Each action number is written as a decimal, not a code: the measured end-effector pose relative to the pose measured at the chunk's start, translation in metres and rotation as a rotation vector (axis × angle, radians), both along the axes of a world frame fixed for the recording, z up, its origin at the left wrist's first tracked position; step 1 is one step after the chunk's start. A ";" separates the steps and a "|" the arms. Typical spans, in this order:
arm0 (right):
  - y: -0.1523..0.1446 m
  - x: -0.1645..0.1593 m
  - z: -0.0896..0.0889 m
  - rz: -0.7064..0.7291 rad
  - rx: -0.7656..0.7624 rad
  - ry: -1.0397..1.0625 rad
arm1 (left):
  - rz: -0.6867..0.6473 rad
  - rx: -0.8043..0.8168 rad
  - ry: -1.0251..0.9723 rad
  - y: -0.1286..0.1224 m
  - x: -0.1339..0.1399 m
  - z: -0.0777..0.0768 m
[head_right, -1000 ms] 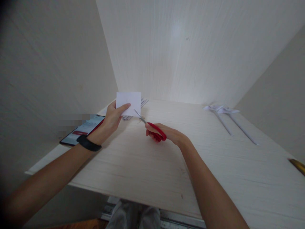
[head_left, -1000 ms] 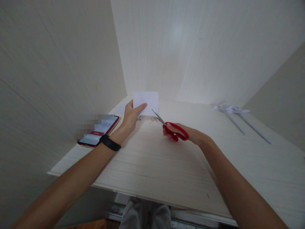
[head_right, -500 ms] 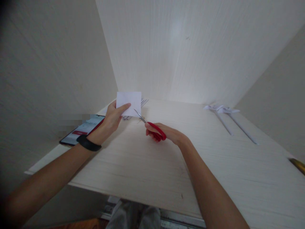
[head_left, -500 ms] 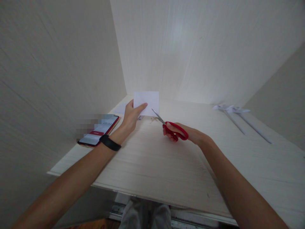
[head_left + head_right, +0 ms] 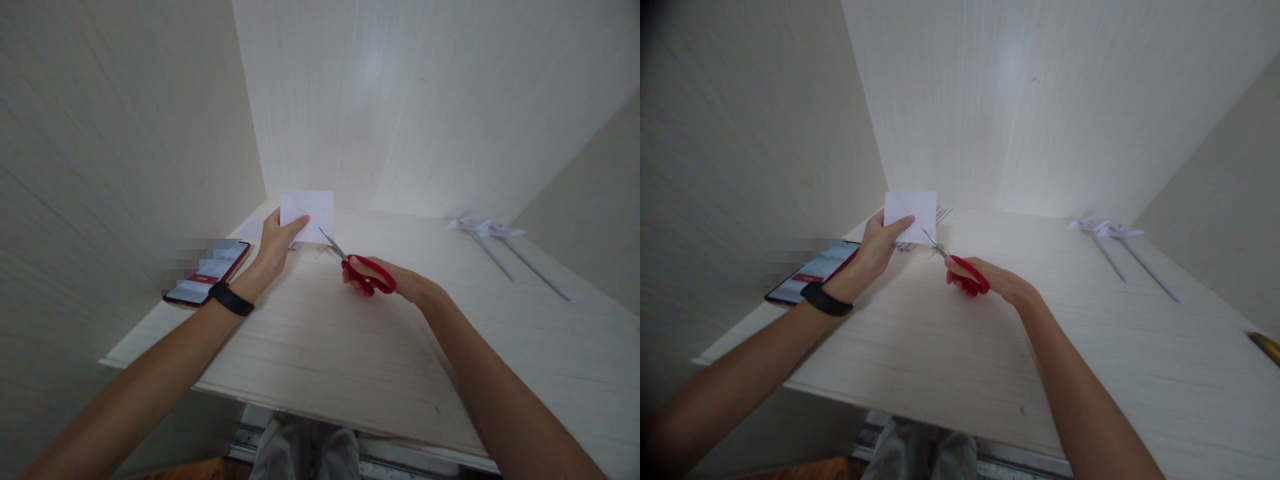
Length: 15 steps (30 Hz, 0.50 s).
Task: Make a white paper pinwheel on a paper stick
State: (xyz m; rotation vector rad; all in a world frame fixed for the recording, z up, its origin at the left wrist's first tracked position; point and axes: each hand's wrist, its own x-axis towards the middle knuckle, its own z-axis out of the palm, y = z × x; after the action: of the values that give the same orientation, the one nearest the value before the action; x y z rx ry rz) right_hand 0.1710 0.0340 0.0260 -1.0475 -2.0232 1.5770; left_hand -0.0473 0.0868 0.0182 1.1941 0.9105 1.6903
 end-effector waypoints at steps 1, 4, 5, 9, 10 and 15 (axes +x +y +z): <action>0.000 0.000 0.000 0.000 0.000 0.001 | 0.001 0.000 0.000 0.000 0.000 0.000; 0.000 0.000 0.000 -0.007 0.003 0.001 | -0.001 -0.002 0.001 -0.001 0.001 0.000; 0.000 0.000 0.001 -0.011 0.005 0.001 | -0.002 -0.003 0.001 -0.001 0.001 0.001; -0.001 0.000 0.001 -0.018 0.006 -0.003 | -0.006 -0.005 -0.002 -0.002 0.001 0.001; -0.001 0.000 0.001 -0.019 0.007 -0.003 | -0.009 -0.005 -0.003 -0.002 0.000 0.001; -0.002 -0.002 0.002 -0.034 0.009 -0.002 | -0.017 -0.009 -0.012 0.000 0.000 0.001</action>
State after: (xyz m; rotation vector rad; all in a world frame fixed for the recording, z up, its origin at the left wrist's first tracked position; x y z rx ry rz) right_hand 0.1692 0.0325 0.0278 -1.0747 -2.0017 1.5494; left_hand -0.0475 0.0864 0.0189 1.1819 0.8974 1.6768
